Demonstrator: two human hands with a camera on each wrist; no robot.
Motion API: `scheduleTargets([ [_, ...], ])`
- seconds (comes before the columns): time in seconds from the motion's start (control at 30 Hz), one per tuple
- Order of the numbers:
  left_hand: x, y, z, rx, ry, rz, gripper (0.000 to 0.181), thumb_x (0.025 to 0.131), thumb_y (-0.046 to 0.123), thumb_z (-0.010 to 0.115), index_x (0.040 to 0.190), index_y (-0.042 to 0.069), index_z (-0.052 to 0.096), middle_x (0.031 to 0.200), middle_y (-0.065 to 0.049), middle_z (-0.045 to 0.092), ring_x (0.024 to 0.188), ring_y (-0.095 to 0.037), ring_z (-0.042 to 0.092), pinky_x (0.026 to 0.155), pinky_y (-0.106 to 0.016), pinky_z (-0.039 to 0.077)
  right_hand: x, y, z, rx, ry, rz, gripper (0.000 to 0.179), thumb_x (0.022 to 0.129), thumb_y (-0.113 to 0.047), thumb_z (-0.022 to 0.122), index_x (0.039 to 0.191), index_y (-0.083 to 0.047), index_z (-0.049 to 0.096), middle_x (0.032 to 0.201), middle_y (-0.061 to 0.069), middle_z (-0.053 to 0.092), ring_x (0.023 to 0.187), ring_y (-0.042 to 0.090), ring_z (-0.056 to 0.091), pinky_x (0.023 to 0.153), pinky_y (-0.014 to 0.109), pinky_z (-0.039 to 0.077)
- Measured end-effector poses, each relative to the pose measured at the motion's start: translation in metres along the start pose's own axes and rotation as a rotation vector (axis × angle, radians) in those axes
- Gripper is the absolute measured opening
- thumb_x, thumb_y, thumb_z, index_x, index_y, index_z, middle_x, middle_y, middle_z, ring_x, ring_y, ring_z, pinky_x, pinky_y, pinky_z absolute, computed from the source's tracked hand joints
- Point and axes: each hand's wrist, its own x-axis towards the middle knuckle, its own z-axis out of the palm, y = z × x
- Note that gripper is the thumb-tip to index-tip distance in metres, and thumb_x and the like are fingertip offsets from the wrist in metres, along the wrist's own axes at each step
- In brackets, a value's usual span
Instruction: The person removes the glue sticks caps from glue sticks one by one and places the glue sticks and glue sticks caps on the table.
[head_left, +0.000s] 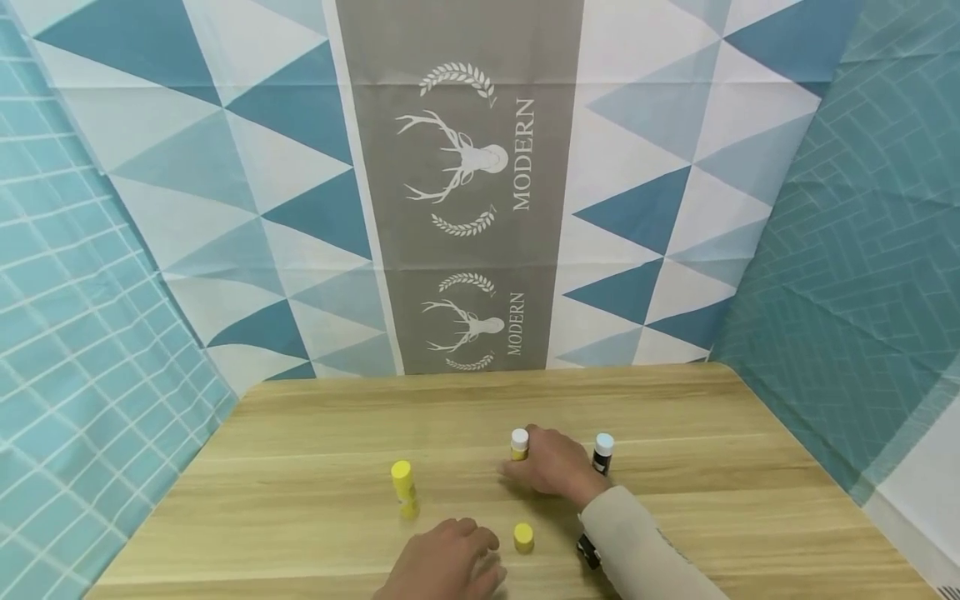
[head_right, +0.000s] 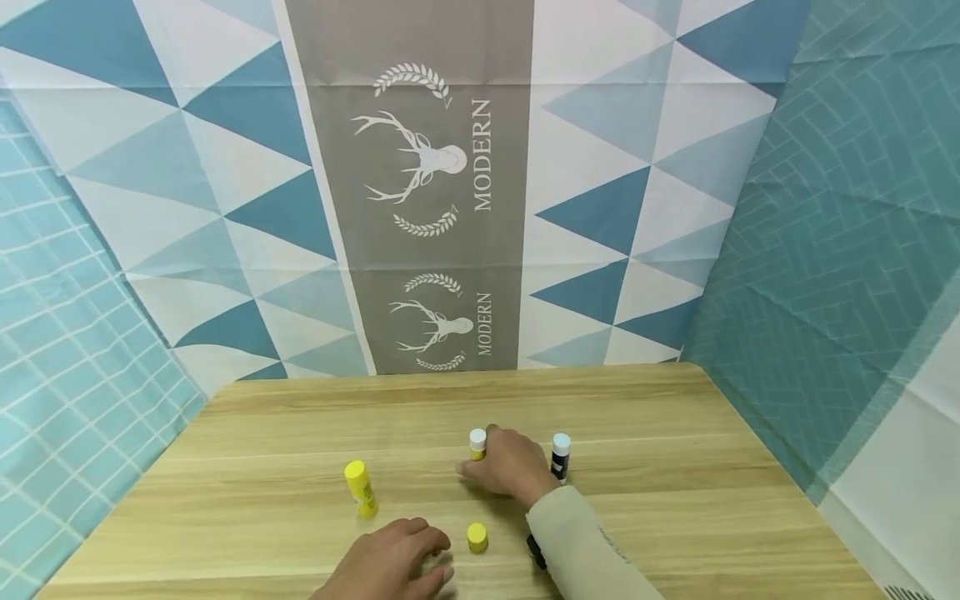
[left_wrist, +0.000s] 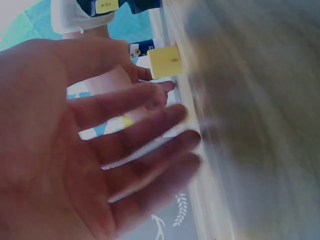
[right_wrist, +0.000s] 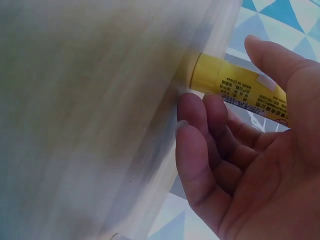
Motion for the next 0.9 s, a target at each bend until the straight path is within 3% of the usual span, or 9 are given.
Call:
scheduleTargets([
  [0.1, 0.000, 0.002, -0.001, -0.048, 0.069, 0.026, 0.020, 0.091, 0.036, 0.069, 0.101, 0.021, 0.074, 0.086, 0.018, 0.062, 0.075, 0.002, 0.055, 0.062, -0.024, 0.048, -0.001, 0.003, 0.001, -0.017, 0.016, 0.008, 0.067, 0.081, -0.054, 0.076, 0.116, 0.000, 0.060, 0.089, 0.008, 0.064, 0.072, 0.020, 0.057, 0.064, 0.042, 0.051],
  [0.23, -0.002, 0.002, -0.004, -0.063, 0.225, 0.080, 0.010, 0.092, 0.029, 0.068, 0.092, 0.022, 0.075, 0.083, 0.019, 0.066, 0.073, 0.005, 0.058, 0.061, -0.021, 0.048, -0.005, 0.002, 0.000, 0.002, 0.010, 0.009, 0.064, 0.083, -0.053, 0.076, 0.113, 0.000, 0.059, 0.082, 0.006, 0.062, 0.067, 0.019, 0.057, 0.061, 0.040, 0.050],
  [0.4, -0.009, -0.002, -0.012, -0.102, 0.438, 0.108, 0.011, 0.093, 0.024, 0.067, 0.083, 0.024, 0.074, 0.077, 0.022, 0.065, 0.069, 0.009, 0.057, 0.059, -0.018, 0.048, -0.017, -0.001, -0.005, 0.020, -0.024, 0.069, 0.073, 0.082, -0.053, 0.077, 0.122, 0.005, 0.059, 0.085, 0.006, 0.062, 0.069, 0.020, 0.057, 0.064, 0.038, 0.050],
  [0.53, -0.014, -0.009, -0.021, -0.133, 0.699, 0.209, 0.017, 0.087, 0.012, 0.069, 0.074, 0.021, 0.070, 0.069, 0.020, 0.062, 0.062, 0.011, 0.053, 0.056, -0.014, 0.047, -0.031, -0.004, -0.015, -0.020, -0.001, 0.084, 0.076, 0.081, -0.052, 0.077, 0.126, 0.006, 0.060, 0.101, 0.014, 0.068, 0.086, 0.028, 0.065, 0.076, 0.047, 0.054],
  [0.63, -0.015, -0.019, -0.027, -0.095, 0.931, 0.301, 0.025, 0.081, 0.005, 0.066, 0.063, 0.021, 0.061, 0.058, 0.018, 0.054, 0.052, 0.009, 0.044, 0.048, -0.010, 0.039, -0.040, -0.007, -0.023, -0.054, 0.031, 0.089, 0.073, 0.080, -0.051, 0.076, 0.125, 0.006, 0.063, 0.106, 0.016, 0.070, 0.089, 0.027, 0.065, 0.080, 0.050, 0.053],
  [0.7, -0.015, -0.028, -0.032, -0.059, 1.062, 0.318, 0.028, 0.079, 0.005, 0.061, 0.059, 0.022, 0.052, 0.054, 0.017, 0.046, 0.049, 0.008, 0.035, 0.044, -0.009, 0.032, -0.047, -0.009, -0.027, -0.079, 0.051, 0.093, 0.067, 0.080, -0.050, 0.075, 0.120, 0.003, 0.067, 0.104, 0.014, 0.071, 0.084, 0.023, 0.064, 0.074, 0.047, 0.053],
  [0.77, -0.016, -0.038, -0.036, -0.030, 1.175, 0.302, 0.031, 0.079, 0.005, 0.057, 0.056, 0.022, 0.044, 0.051, 0.016, 0.038, 0.048, 0.007, 0.027, 0.041, -0.009, 0.025, -0.053, -0.012, -0.029, -0.110, 0.053, 0.090, 0.052, 0.080, -0.049, 0.073, 0.101, -0.002, 0.072, 0.088, 0.006, 0.069, 0.069, 0.017, 0.057, 0.059, 0.040, 0.050],
  [0.83, -0.018, -0.048, -0.039, -0.005, 1.254, 0.262, 0.031, 0.079, 0.006, 0.053, 0.055, 0.021, 0.041, 0.050, 0.015, 0.035, 0.047, 0.006, 0.023, 0.039, -0.010, 0.022, -0.059, -0.015, -0.031, -0.144, 0.055, 0.071, 0.040, 0.082, -0.047, 0.072, 0.078, -0.008, 0.069, 0.070, -0.002, 0.060, 0.057, 0.012, 0.047, 0.049, 0.033, 0.040],
  [0.9, -0.020, -0.057, -0.040, 0.009, 1.289, 0.205, 0.027, 0.079, 0.006, 0.052, 0.056, 0.018, 0.044, 0.049, 0.013, 0.037, 0.046, 0.005, 0.025, 0.037, -0.012, 0.024, -0.065, -0.019, -0.031, -0.165, 0.048, 0.049, 0.039, 0.084, -0.045, 0.072, 0.064, -0.014, 0.058, 0.057, -0.007, 0.043, 0.049, 0.009, 0.035, 0.045, 0.028, 0.029],
])
